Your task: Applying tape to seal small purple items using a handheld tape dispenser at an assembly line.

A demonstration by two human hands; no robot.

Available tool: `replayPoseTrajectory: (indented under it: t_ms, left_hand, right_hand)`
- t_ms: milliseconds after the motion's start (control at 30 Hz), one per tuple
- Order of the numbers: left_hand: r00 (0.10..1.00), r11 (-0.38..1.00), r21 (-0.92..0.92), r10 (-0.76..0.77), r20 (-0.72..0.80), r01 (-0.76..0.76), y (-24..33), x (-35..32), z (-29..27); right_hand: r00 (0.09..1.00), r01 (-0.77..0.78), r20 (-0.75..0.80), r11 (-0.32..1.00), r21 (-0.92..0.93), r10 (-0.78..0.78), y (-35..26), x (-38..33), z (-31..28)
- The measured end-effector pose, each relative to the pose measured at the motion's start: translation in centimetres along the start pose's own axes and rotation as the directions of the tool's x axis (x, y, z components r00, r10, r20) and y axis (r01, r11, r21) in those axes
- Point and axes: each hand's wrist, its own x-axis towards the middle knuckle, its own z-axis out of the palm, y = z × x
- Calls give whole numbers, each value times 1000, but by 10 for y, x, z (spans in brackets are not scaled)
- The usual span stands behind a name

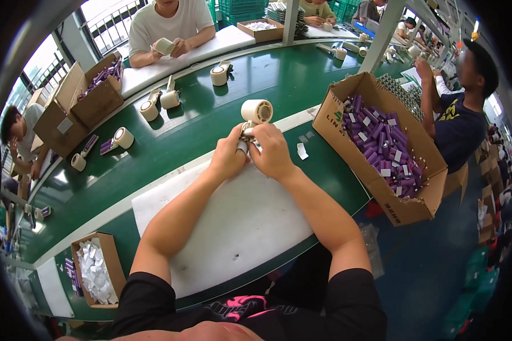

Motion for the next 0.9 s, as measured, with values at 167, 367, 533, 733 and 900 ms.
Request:
replayPoseTrajectory:
  t_ms: [167,367,533,733,900]
  left_hand:
    - [996,990,-113,-86,-17,84,9,1,6]
    - [998,995,-96,-22,-63,16,11,0,10]
    - [996,996,-91,-8,-87,0,12,-2,9]
    - [999,959,-280,-51,0,49,11,-1,2]
    - [985,808,-574,-42,168,132,9,-1,-6]
  right_hand:
    - [992,-62,-106,994,93,72,-2,-3,-1]
    - [984,-74,-155,993,93,88,-4,-1,2]
    - [979,-108,-160,986,127,128,-6,0,7]
    - [901,-370,-94,861,348,425,-5,-1,6]
    - [774,-542,257,397,740,578,5,-1,1]
